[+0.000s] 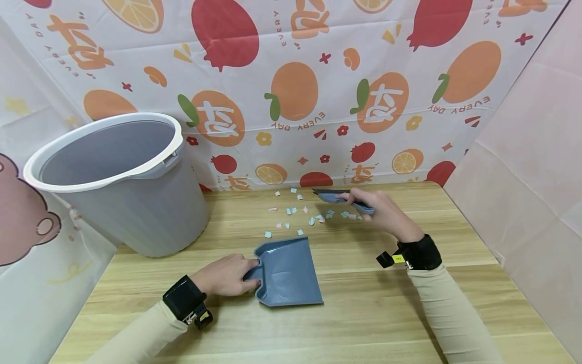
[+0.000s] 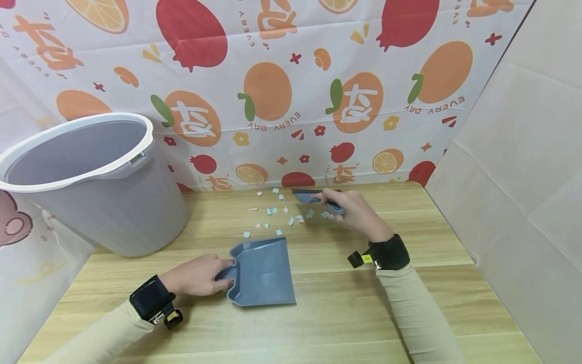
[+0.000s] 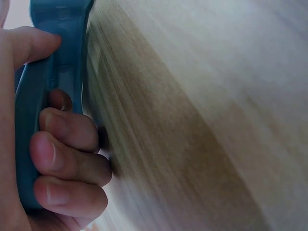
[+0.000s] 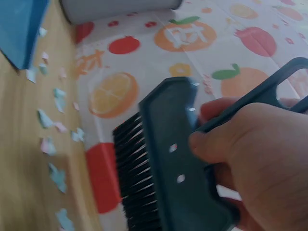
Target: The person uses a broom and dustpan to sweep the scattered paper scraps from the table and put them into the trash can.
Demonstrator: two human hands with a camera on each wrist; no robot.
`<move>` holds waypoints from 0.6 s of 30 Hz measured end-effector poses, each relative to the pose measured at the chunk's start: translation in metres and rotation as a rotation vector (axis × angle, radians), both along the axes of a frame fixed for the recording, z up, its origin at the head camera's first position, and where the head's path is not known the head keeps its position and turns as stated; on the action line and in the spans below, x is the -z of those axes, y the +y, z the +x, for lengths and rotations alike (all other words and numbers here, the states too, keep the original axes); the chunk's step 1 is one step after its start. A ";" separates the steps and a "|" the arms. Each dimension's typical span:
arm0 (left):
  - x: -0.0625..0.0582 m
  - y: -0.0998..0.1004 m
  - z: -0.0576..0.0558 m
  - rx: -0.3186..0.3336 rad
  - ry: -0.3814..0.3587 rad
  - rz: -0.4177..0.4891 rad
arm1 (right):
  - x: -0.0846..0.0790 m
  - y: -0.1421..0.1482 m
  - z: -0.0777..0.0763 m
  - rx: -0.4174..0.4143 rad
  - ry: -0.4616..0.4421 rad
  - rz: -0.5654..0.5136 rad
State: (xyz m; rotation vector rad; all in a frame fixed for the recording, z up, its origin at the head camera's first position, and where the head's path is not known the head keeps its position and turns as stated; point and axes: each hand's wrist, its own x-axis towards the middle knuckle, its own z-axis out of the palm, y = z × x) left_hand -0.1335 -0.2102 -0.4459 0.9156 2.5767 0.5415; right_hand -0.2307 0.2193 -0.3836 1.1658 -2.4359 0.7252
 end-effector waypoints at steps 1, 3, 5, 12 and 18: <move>0.000 0.000 0.000 0.000 0.000 0.000 | 0.003 -0.003 0.000 -0.006 0.009 0.003; 0.000 0.000 0.000 0.001 0.000 0.001 | 0.007 -0.009 -0.001 -0.020 0.013 0.006; 0.000 0.000 0.000 0.001 0.000 0.003 | 0.012 -0.015 -0.001 -0.015 0.020 0.022; 0.001 0.000 0.000 0.000 0.010 0.001 | 0.034 -0.033 -0.004 -0.026 -0.022 0.078; 0.002 0.000 0.000 0.001 0.014 -0.001 | 0.043 -0.041 -0.004 -0.029 -0.132 0.175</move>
